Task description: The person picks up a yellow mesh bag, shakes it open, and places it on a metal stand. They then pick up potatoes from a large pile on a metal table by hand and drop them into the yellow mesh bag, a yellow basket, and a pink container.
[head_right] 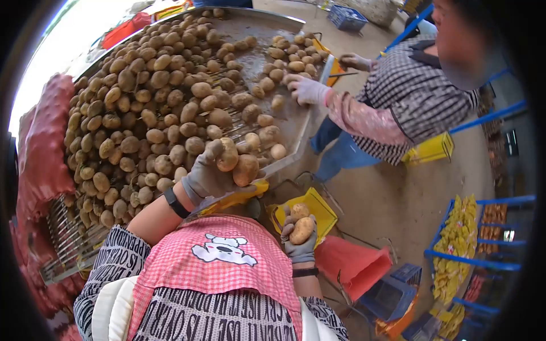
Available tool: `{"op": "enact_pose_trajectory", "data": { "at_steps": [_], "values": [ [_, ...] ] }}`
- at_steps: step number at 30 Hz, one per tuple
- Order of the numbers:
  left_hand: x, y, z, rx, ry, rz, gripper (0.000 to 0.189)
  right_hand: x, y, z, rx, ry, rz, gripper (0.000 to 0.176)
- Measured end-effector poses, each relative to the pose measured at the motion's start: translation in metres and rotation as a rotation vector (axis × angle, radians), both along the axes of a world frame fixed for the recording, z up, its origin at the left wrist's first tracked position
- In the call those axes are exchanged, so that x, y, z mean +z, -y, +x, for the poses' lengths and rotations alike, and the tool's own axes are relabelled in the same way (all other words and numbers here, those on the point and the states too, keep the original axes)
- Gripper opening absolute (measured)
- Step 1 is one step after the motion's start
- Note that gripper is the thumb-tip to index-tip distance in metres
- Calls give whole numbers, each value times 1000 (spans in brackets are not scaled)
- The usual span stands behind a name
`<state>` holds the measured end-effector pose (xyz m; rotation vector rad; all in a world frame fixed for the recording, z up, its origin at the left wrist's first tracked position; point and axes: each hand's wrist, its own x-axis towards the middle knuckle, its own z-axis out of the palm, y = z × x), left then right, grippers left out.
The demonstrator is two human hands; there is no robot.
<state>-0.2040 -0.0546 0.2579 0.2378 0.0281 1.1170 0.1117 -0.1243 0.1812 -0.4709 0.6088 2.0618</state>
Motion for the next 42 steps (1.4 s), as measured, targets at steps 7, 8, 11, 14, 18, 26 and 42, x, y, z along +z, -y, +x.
{"op": "enact_pose_trajectory", "data": {
  "at_steps": [7,8,11,14,18,26,42],
  "values": [
    [-20,-34,146,-542,-305,164,38,-55,17,68,-155,201,-139,46],
    [-51,-28,161,-505,-650,85,35,-54,16,69,-208,337,-183,43],
    [-51,-27,155,-360,-1667,252,40,-60,4,75,-242,669,-257,50],
    [-77,-17,119,-517,-1503,274,40,-45,-8,69,-91,708,-253,75],
    [-40,19,71,-101,-1523,79,30,-32,-36,61,93,677,-107,45],
    [-25,122,-63,1015,-1429,-390,21,4,-113,-19,414,678,241,35],
    [-16,205,-256,992,-2616,-595,22,78,-25,-255,874,655,601,35]
  ]
}}
